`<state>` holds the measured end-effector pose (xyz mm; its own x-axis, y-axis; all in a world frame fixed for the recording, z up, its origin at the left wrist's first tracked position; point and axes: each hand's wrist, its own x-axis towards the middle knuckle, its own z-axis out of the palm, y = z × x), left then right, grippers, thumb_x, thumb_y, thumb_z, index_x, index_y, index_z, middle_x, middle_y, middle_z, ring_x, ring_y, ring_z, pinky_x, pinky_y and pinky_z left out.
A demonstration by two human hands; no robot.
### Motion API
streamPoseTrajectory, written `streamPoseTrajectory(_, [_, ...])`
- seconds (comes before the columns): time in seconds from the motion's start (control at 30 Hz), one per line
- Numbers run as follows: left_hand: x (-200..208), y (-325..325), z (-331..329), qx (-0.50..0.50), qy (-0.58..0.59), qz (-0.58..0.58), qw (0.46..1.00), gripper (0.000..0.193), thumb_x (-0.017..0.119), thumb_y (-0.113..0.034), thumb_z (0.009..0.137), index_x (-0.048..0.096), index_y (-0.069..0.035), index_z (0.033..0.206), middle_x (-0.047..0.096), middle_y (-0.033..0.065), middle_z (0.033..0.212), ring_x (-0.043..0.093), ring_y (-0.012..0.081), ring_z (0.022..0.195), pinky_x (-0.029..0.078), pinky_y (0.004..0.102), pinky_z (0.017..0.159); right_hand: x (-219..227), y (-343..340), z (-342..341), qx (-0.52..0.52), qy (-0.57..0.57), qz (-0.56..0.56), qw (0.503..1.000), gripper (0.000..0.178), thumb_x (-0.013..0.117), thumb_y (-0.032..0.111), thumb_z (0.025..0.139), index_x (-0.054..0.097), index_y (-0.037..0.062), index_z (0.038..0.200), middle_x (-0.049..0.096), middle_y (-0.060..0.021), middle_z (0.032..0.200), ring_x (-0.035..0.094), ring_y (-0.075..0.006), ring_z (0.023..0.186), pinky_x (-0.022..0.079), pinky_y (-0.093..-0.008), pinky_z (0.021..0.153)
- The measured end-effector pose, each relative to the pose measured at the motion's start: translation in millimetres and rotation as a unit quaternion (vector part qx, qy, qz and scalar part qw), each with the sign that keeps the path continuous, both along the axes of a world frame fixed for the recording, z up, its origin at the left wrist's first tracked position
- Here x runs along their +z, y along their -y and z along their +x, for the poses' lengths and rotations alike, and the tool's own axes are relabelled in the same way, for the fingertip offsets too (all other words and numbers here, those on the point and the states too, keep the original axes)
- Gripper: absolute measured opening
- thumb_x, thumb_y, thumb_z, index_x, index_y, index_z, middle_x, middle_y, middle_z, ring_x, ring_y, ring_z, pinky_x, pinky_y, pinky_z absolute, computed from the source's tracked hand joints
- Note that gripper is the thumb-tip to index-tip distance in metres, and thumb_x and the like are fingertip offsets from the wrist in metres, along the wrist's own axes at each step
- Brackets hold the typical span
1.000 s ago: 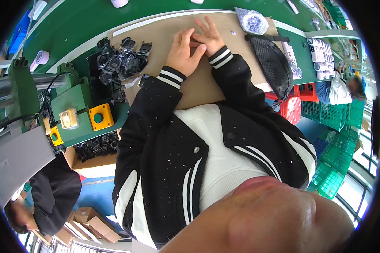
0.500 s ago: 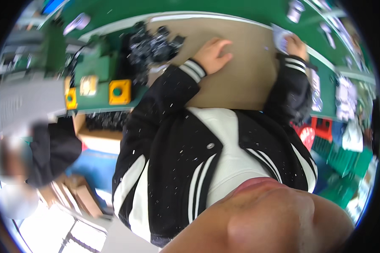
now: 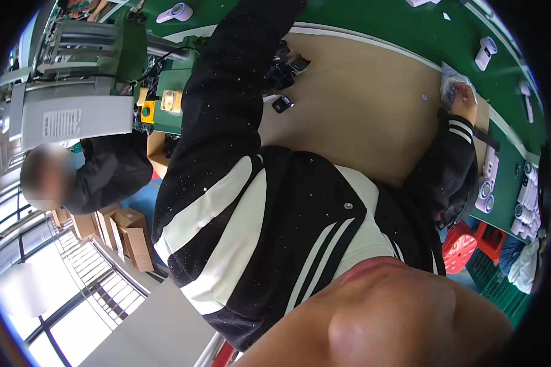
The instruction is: Assembling plastic components and internal parts of handheld miniature fans on a factory production line.
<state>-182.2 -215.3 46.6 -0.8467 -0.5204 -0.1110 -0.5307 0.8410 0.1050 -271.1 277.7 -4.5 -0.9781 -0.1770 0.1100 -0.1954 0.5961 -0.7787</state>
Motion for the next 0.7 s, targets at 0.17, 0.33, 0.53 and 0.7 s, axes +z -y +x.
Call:
streamPoseTrajectory(0.17, [-12.0, -74.1, -47.6, -0.048, -0.056, 0.088, 0.993, 0.077, 0.038, -0.068, 0.088, 0.049, -0.005, 0.13, 0.052, 0.0274, 0.13, 0.055, 0.0405, 0.116, 0.044, 0.048, 0.097, 6.6, -61.5, 17.1, -0.003, -0.106, 0.138, 0.985, 0.02, 0.065, 0.018, 0.081, 0.069, 0.0134, 0.1, 0.067, -0.0077, 0.083, 0.065, -0.0212, 0.08, 0.05, -0.0338, 0.077])
streamPoseTrajectory(0.33, [-66.0, 24.4, -52.2, -0.135, -0.061, -0.048, 0.988, 0.068, 0.051, -0.064, 0.083, 0.049, -0.012, 0.128, 0.061, 0.0239, 0.116, 0.057, 0.0423, 0.11, 0.047, 0.0479, 0.093, -2.9, 0.0, 3.9, 0.063, -0.06, 0.121, 0.989, 0.018, 0.068, 0.023, 0.081, 0.068, 0.0122, 0.094, 0.068, -0.0047, 0.079, 0.065, -0.0175, 0.076, 0.05, -0.0319, 0.074])
streamPoseTrajectory(0.53, [-12.8, -82.1, -9.3, -0.091, -0.219, 0.111, 0.965, 0.055, 0.073, -0.036, 0.078, 0.049, -0.018, 0.124, 0.061, 0.0257, 0.111, 0.056, 0.0436, 0.108, 0.047, 0.0478, 0.092, -8.0, -16.9, 9.1, 0.032, -0.081, 0.12, 0.989, 0.02, 0.068, 0.024, 0.081, 0.067, 0.0112, 0.096, 0.069, -0.0057, 0.083, 0.066, -0.0184, 0.078, 0.05, -0.0326, 0.075])
streamPoseTrajectory(0.7, [20.5, -90.3, 9.3, -0.209, -0.325, 0.133, 0.913, 0.048, 0.066, -0.029, 0.088, 0.051, -0.012, 0.13, 0.062, 0.0225, 0.112, 0.059, 0.0397, 0.103, 0.047, 0.0428, 0.09, 3.8, -24.4, 7.0, 0.055, -0.064, 0.181, 0.98, 0.024, 0.065, 0.034, 0.083, 0.066, 0.0209, 0.104, 0.07, -0.0079, 0.092, 0.067, -0.0262, 0.09, 0.05, -0.0377, 0.082])
